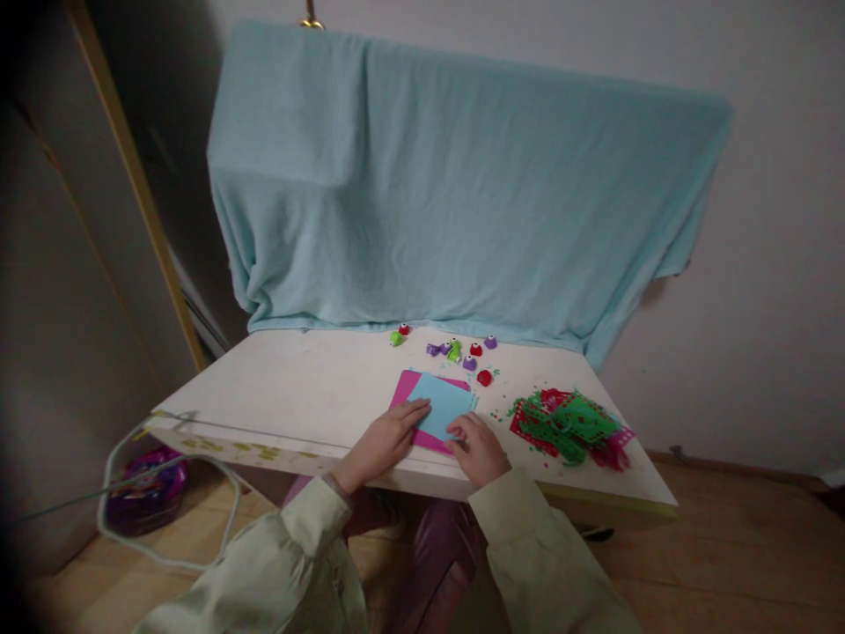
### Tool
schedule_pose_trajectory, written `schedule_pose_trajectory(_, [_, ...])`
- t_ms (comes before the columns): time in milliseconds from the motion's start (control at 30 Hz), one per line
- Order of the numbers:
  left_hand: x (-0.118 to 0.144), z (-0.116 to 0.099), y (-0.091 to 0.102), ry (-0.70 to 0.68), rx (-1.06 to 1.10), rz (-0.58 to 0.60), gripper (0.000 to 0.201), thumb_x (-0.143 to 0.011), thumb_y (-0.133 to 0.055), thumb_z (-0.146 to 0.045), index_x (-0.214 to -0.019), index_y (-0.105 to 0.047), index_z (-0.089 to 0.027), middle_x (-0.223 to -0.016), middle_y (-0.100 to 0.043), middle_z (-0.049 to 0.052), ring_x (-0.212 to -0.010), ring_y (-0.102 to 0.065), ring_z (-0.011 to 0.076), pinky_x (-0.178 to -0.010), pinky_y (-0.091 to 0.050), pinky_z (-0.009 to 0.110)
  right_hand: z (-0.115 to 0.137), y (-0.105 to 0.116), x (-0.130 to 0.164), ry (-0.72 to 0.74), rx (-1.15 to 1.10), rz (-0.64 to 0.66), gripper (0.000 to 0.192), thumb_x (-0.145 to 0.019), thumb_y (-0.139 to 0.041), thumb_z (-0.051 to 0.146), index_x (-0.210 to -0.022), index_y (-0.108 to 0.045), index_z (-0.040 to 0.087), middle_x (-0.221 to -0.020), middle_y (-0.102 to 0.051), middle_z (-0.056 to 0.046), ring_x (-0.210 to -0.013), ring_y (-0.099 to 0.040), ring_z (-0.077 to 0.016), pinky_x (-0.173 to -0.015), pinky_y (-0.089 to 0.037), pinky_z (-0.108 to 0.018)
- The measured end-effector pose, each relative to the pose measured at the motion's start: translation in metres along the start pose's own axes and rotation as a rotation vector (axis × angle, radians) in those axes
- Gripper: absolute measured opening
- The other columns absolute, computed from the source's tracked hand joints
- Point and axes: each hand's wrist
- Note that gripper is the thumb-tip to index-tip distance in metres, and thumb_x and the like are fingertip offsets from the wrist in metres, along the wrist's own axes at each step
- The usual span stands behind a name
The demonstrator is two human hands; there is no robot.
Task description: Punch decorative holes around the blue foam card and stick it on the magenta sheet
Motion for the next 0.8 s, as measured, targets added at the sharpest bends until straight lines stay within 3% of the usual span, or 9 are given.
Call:
schedule_pose_trajectory(167, [0.000,0.001,0.000,-0.005,-0.015,0.002,0.056,-0.083,-0.043,-0.005,-0.136,-0.042,-0.021,-0.140,-0.047,0.008,-0.129,-0.043,0.0185,-0.110,-0.036,0.040,-0.002,-0.015,-0.002,-0.018,0.009,0.026,0.008,-0.083,-0.056,0.014,-0.078,-0.056,0.021,-0.078,-0.053,-0.001,-0.076,-0.053,-0.0167,-0.071,-0.042,-0.029])
schedule_pose_trajectory(667, [0.000,-0.005,0.004,-0.022,-0.086,0.027,0.057,-0.081,-0.044,-0.006,-0.137,-0.039,-0.018,-0.141,-0.044,0.010,-0.129,-0.042,0.0206,-0.110,-0.035,0.041,0.004,-0.015,0.005,0.135,0.199,0.029,0.014,-0.085,-0.044,0.010,-0.081,-0.050,0.021,-0.083,-0.052,-0.004,-0.082,-0.049,-0.0200,-0.075,-0.042,-0.032])
schedule_pose_trajectory(800, [0.000,-0.004,0.002,-0.006,-0.097,0.027,0.058,-0.082,-0.045,-0.006,-0.138,-0.039,-0.018,-0.141,-0.044,0.010,-0.128,-0.043,0.0205,-0.110,-0.035,0.040,-0.003,-0.008,0.014,0.109,0.185,0.071,0.013,-0.086,-0.044,0.011,-0.082,-0.049,0.022,-0.084,-0.052,-0.004,-0.083,-0.050,-0.0196,-0.075,-0.042,-0.031])
Point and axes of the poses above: each hand's wrist, its own x-axis away from the middle knuckle, its own y-axis out of the back of the hand, z = x × y
